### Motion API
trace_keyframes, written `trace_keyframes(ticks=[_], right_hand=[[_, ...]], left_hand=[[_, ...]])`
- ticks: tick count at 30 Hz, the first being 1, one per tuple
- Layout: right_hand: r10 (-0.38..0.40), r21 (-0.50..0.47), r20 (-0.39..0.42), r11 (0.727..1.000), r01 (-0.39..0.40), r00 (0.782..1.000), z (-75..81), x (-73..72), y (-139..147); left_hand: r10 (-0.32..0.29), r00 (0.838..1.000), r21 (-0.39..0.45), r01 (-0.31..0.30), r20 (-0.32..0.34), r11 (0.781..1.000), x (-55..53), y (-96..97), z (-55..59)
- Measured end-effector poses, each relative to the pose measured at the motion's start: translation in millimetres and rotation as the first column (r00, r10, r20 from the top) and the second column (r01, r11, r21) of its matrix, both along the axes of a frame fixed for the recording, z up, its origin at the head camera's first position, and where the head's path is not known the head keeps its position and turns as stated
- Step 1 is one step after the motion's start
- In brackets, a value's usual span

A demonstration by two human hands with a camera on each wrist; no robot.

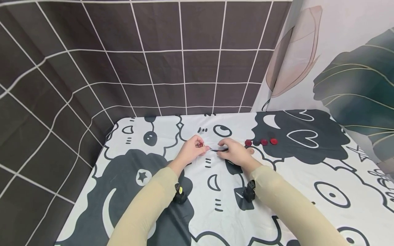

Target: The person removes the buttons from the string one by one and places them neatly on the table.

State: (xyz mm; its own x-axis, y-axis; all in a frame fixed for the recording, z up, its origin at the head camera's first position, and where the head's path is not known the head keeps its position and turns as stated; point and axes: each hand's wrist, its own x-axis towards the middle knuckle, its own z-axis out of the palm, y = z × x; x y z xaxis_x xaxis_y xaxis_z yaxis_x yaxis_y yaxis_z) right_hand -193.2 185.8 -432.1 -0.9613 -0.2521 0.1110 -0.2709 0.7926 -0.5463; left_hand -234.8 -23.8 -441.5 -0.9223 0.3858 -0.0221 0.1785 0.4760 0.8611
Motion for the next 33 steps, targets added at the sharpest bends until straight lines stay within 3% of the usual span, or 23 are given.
trace_keyframes(ticks=[18, 33], right_hand=[[0.015, -0.062, -0.018, 0.998, -0.016, 1.0, 0.5, -0.7, -11], [0.1, -0.1, -0.11, 0.989, -0.111, 0.989, 4.2, -1.6, -24]], left_hand=[[-0.019, 0.999, -0.045, 0.017, -0.029, 0.999, 2.0, -0.5, 1.4], [-0.041, 0.997, -0.054, 0.037, -0.067, 0.998, 2.8, -0.5, 4.3]])
